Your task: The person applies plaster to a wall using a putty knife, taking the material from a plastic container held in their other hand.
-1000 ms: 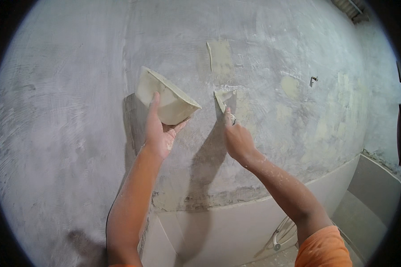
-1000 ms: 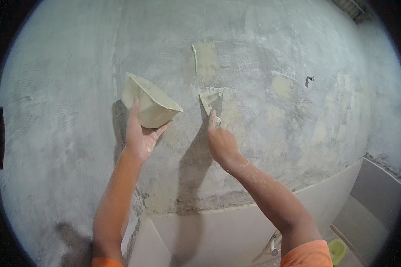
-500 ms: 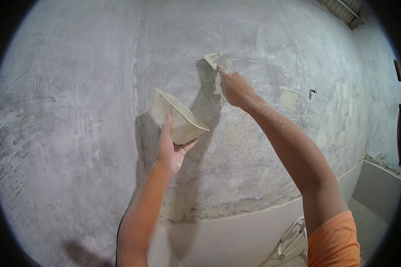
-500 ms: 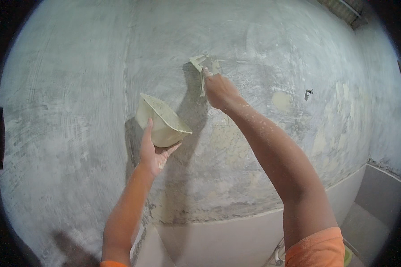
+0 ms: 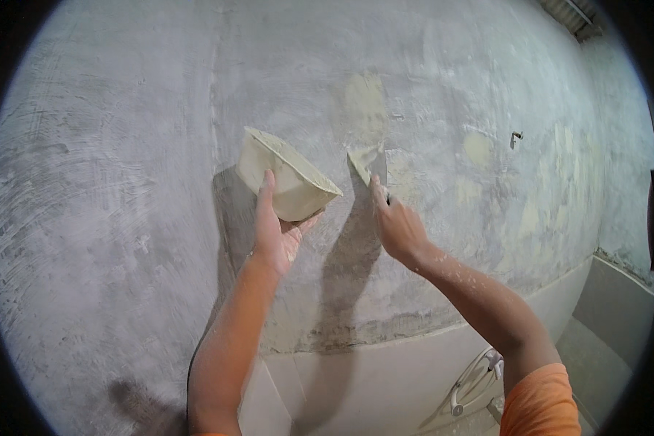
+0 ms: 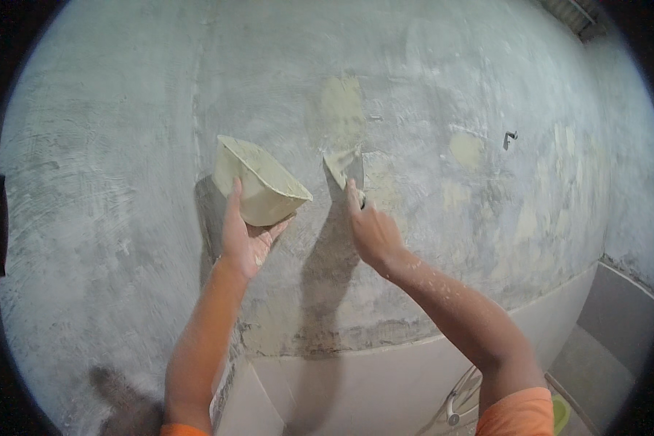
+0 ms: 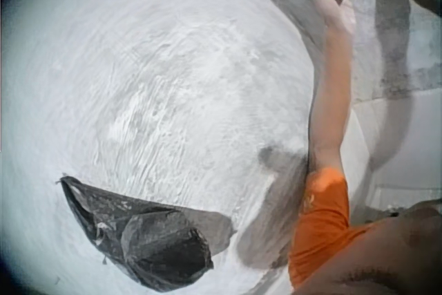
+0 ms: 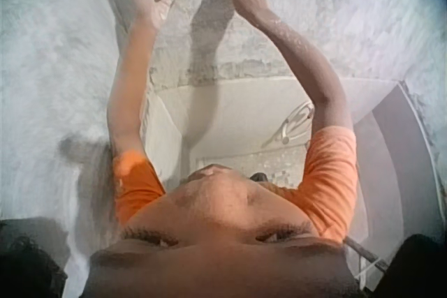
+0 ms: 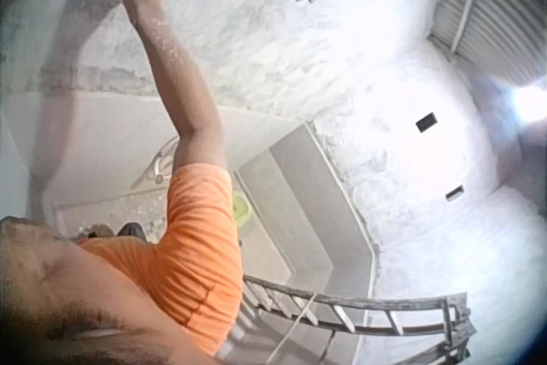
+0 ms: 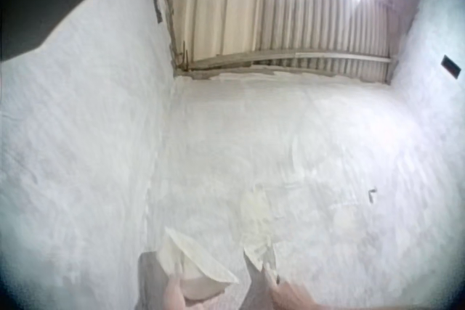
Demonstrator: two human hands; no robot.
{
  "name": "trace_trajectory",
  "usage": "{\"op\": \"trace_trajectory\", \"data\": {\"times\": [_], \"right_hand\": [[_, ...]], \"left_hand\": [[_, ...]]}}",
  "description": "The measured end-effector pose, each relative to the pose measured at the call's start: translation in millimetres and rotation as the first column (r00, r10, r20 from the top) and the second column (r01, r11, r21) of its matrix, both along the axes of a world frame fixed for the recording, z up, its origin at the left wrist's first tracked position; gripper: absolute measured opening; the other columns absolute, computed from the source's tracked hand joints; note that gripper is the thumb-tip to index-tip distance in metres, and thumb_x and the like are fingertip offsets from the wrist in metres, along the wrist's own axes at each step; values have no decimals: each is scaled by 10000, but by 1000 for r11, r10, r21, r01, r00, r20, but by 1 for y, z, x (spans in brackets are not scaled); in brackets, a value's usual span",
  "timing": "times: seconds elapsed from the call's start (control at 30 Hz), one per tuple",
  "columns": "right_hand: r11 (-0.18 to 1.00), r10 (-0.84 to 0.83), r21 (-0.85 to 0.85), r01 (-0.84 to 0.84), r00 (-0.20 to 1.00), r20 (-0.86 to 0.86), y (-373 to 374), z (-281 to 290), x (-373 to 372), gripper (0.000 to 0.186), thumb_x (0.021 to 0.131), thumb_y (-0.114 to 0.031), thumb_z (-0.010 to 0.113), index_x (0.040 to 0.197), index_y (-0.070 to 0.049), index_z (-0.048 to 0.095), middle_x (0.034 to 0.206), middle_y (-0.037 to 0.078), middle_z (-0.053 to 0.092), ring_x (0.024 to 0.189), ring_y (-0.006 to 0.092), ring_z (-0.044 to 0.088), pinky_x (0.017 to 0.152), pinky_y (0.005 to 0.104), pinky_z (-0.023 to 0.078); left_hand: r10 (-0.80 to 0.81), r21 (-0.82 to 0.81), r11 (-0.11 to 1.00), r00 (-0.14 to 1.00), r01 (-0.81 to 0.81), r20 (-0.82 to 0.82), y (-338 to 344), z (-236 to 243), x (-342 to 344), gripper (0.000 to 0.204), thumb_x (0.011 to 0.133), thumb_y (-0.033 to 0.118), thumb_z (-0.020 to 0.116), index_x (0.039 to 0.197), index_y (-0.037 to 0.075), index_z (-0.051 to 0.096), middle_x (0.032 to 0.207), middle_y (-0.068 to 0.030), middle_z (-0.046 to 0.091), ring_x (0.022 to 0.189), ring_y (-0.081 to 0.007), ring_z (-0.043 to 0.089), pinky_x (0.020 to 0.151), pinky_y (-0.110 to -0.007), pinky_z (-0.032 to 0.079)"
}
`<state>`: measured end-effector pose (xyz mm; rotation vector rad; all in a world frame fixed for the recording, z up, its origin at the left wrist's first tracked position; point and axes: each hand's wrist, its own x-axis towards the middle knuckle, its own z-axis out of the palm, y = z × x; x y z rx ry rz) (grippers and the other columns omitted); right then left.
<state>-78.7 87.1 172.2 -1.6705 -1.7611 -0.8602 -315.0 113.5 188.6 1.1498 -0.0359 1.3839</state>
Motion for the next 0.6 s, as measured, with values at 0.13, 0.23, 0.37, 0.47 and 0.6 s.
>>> {"op": "trace_trajectory", "data": {"times": [0.13, 0.23, 0.37, 0.47, 0.6], "right_hand": [[997, 71, -22, -72, 996, -56, -19, -7, 20, 673, 987, -26, 464, 1612, -10, 214, 1062, 324, 640, 827, 428, 696, 738, 516, 576], [982, 133, 149, -116, 985, -112, -26, 17, 49, 634, 999, -35, 432, 1611, -86, 276, 1091, 313, 637, 863, 428, 687, 759, 512, 571], [928, 116, 367, -67, 987, -113, -28, 70, 87, 601, 1002, -53, 465, 1585, -151, 361, 1130, 312, 628, 881, 432, 678, 779, 515, 565], [901, 44, 433, -3, 995, -86, -21, 84, 112, 600, 983, -51, 524, 1566, -111, 392, 1074, 301, 634, 860, 432, 678, 765, 517, 556], [947, -121, 277, 162, 980, -159, -18, 68, 117, 703, 927, -32, 614, 1580, -81, 359, 1034, 291, 645, 870, 426, 683, 741, 510, 553]], "left_hand": [[-2, 8, 1000, 1000, 2, -18, 0, 4, 2, 910, 995, 582, 581, 1569, -8, 194, 1502, -260, 397, 1407, -397, 456, 1195, -531, 400], [12, 1, 1000, 999, -12, -37, -2, 3, 4, 911, 996, 582, 579, 1566, -6, 181, 1490, -268, 389, 1396, -405, 462, 1193, -535, 406], [0, 0, 1000, 997, 0, -73, -5, 4, 5, 914, 995, 590, 570, 1558, -13, 177, 1463, -280, 394, 1380, -408, 476, 1162, -527, 453], [-7, -14, 1000, 995, 6, -104, -3, 1, 9, 912, 998, 603, 550, 1553, -20, 182, 1454, -283, 400, 1366, -400, 494, 1126, -513, 498], [7, -7, 1000, 993, -8, -118, -10, -6, 14, 899, 1004, 613, 525, 1544, -32, 204, 1431, -280, 427, 1327, -392, 535, 1088, -499, 535]]}}
